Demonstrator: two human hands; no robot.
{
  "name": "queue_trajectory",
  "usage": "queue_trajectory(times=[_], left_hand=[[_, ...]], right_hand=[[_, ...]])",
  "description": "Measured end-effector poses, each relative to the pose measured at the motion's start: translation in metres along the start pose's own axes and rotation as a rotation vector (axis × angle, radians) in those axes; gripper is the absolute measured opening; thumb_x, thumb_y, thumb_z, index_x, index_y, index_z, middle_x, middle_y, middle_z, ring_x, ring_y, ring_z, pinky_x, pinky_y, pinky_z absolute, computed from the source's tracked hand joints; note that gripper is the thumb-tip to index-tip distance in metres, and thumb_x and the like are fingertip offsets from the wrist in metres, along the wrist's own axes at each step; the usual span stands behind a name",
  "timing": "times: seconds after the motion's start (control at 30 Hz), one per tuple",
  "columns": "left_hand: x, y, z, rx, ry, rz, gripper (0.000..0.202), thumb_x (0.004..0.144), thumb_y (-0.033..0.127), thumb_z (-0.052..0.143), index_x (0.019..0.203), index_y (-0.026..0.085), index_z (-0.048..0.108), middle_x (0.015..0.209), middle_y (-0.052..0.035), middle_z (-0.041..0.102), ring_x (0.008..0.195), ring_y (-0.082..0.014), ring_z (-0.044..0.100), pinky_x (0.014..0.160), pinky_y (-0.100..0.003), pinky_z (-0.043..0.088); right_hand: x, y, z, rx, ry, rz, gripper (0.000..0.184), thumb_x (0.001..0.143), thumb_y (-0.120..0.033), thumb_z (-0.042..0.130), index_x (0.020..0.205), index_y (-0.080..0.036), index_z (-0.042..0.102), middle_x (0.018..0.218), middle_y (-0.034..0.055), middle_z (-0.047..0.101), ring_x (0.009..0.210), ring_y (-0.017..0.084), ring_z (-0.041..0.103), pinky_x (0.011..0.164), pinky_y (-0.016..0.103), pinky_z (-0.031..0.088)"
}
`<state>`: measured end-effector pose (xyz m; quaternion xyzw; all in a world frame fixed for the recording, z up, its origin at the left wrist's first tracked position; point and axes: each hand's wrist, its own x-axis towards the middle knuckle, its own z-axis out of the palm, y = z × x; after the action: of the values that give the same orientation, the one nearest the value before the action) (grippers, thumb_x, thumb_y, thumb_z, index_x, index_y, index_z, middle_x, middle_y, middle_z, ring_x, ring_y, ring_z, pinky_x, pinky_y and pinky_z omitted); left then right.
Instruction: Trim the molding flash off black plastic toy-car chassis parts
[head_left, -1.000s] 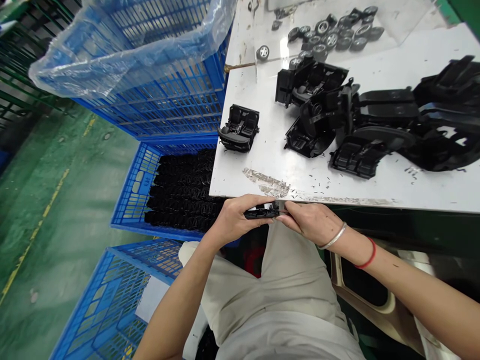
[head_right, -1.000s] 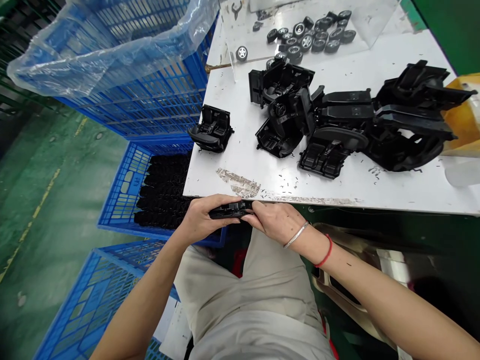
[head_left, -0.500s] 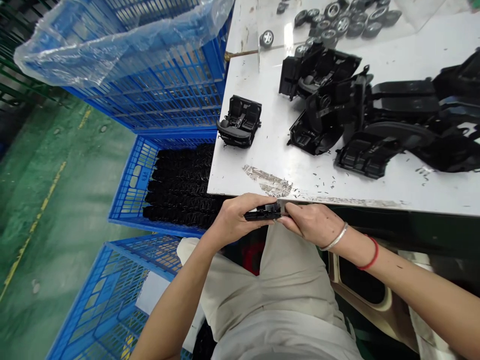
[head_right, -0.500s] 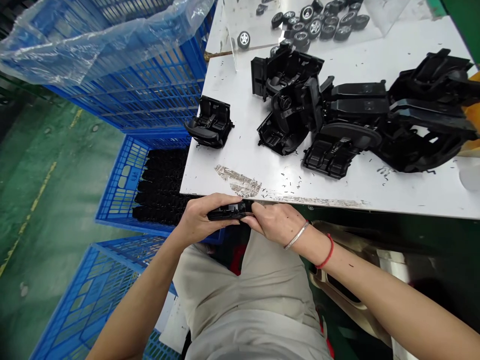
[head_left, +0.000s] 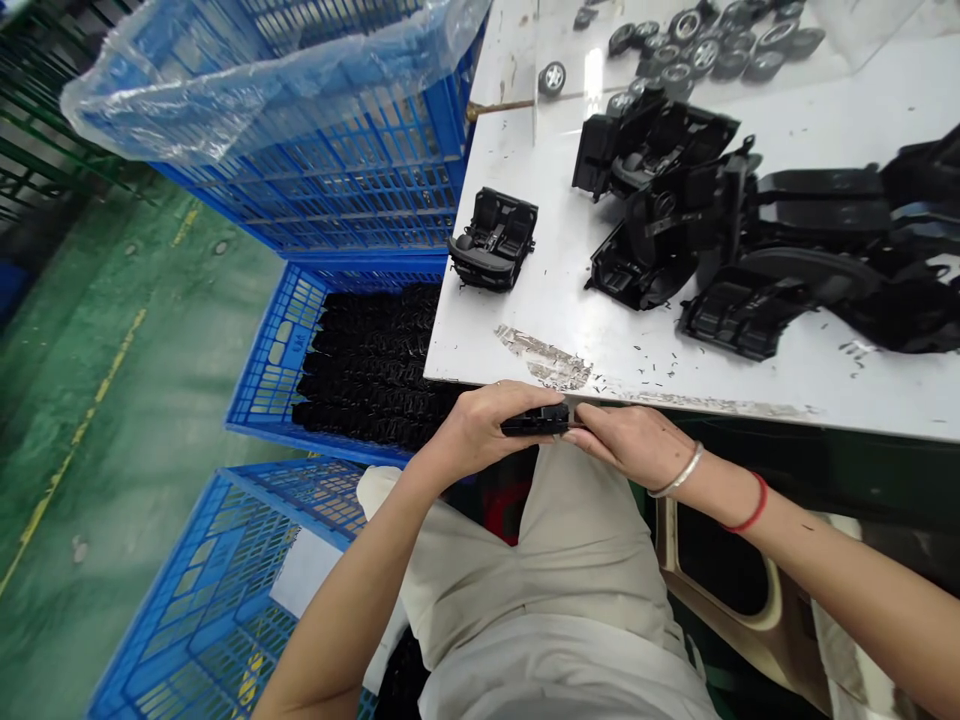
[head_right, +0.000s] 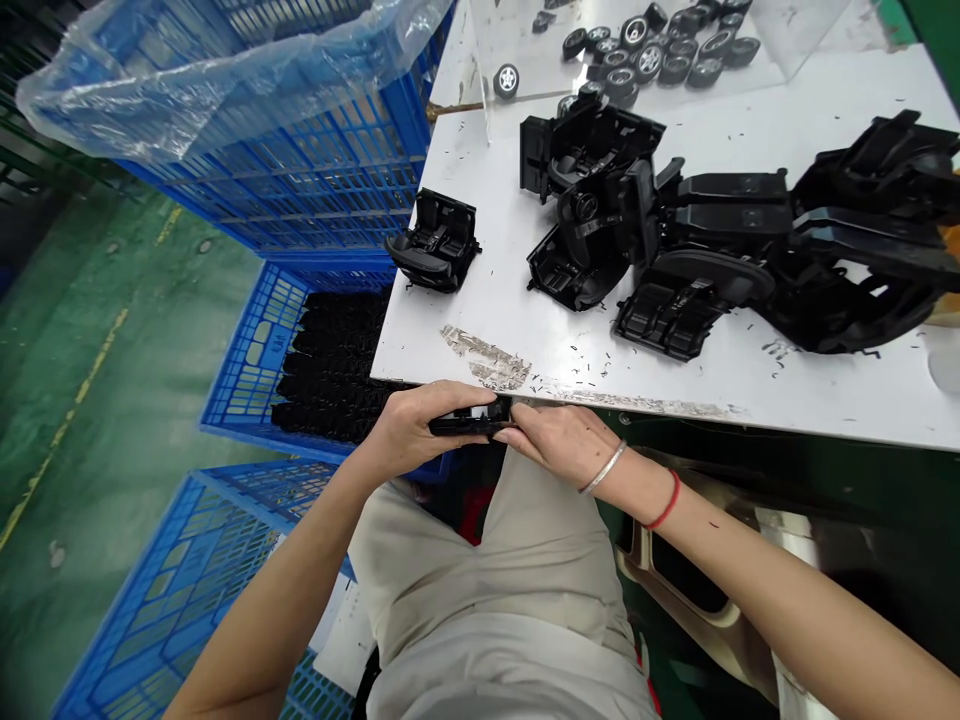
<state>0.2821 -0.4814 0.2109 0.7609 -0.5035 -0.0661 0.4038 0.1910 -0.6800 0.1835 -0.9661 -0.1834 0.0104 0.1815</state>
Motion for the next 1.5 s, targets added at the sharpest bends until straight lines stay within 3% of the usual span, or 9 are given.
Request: queue_trajectory(times=[0.13,0.3,0.47,0.7,0.87,1.0,1.1,1.3,1.5], left_hand=[[0.0,0.0,-0.001,0.012,-0.023,0.012,0.032,0.078,0.025,0.07,0.108,0.015,0.064,0.102,-0.0067,0.073,0.096,-0.0158,0.067,0.088,-0.027,0.054],[-0.001,-0.001,-0.002,0.023,-0.019,0.013,0.035,0.076,0.025,0.072,0.108,0.013,0.064,0.102,-0.0074,0.073,0.097,-0.016,0.067,0.089,-0.026,0.053],[-0.001,0.0,-0.002,0.016,-0.019,0.002,0.036,0.077,0.026,0.071,0.109,0.014,0.064,0.103,-0.0069,0.073,0.097,-0.0158,0.067,0.089,-0.026,0.053],[-0.002,0.002,-0.002,-0.018,-0.022,-0.042,0.035,0.076,0.025,0.072,0.109,0.014,0.065,0.103,-0.0068,0.073,0.096,-0.0156,0.068,0.088,-0.025,0.053],[-0.001,0.001,-0.003,-0.051,-0.026,-0.109,0.037,0.075,0.028,0.073,0.11,0.017,0.065,0.104,-0.0059,0.073,0.095,-0.0172,0.068,0.087,-0.028,0.054],[0.0,0.002,-0.004,-0.056,-0.03,-0.135,0.038,0.074,0.028,0.073,0.109,0.017,0.066,0.103,-0.0056,0.073,0.095,-0.0172,0.068,0.087,-0.027,0.054],[0.0,0.003,-0.004,-0.058,-0.024,-0.128,0.038,0.074,0.029,0.074,0.11,0.017,0.066,0.104,-0.0056,0.073,0.095,-0.0172,0.069,0.087,-0.027,0.054],[-0.003,0.003,-0.001,-0.036,0.043,-0.082,0.039,0.073,0.027,0.074,0.109,0.015,0.065,0.103,-0.0074,0.073,0.094,-0.0165,0.069,0.087,-0.027,0.054],[-0.008,0.008,0.004,0.016,0.073,-0.022,0.037,0.076,0.027,0.072,0.111,0.015,0.064,0.106,-0.0088,0.072,0.098,-0.017,0.068,0.09,-0.029,0.054]], right_hand=[[-0.002,0.002,-0.007,0.058,-0.079,0.018,0.043,0.099,-0.043,0.016,0.074,-0.021,0.044,0.054,-0.0006,0.05,0.043,0.013,0.044,0.043,0.023,0.025],[-0.011,0.002,-0.011,-0.01,0.083,-0.031,0.042,0.1,-0.04,0.018,0.073,-0.02,0.043,0.055,-0.001,0.05,0.045,0.012,0.044,0.044,0.023,0.028],[-0.019,-0.007,-0.008,-0.28,0.234,-0.053,0.04,0.1,-0.034,0.028,0.067,-0.019,0.047,0.055,-0.0013,0.048,0.043,0.011,0.035,0.041,0.025,0.015],[-0.017,-0.013,-0.003,-0.371,0.264,-0.001,0.041,0.099,-0.029,0.032,0.065,-0.019,0.053,0.053,0.0,0.047,0.044,0.011,0.031,0.044,0.028,0.012],[-0.016,-0.017,-0.004,-0.374,0.27,0.006,0.034,0.094,-0.013,0.034,0.067,-0.018,0.054,0.052,0.0,0.046,0.045,0.011,0.034,0.044,0.028,0.014],[-0.013,-0.018,-0.001,-0.389,0.277,0.042,0.035,0.096,-0.019,0.034,0.066,-0.019,0.053,0.052,-0.0003,0.048,0.043,0.011,0.036,0.043,0.027,0.014],[-0.014,-0.018,0.005,-0.23,0.254,0.083,0.038,0.099,-0.03,0.029,0.067,-0.02,0.048,0.053,-0.0009,0.047,0.042,0.011,0.036,0.041,0.026,0.015],[-0.018,-0.024,0.004,0.391,0.206,0.287,0.032,0.097,-0.04,0.031,0.071,-0.024,0.037,0.054,-0.0053,0.041,0.044,0.011,0.04,0.047,0.023,0.029],[-0.012,-0.033,-0.01,0.77,0.206,0.452,0.026,0.088,-0.045,0.048,0.08,-0.021,0.053,0.061,-0.0042,0.048,0.055,0.012,0.044,0.053,0.024,0.036]])
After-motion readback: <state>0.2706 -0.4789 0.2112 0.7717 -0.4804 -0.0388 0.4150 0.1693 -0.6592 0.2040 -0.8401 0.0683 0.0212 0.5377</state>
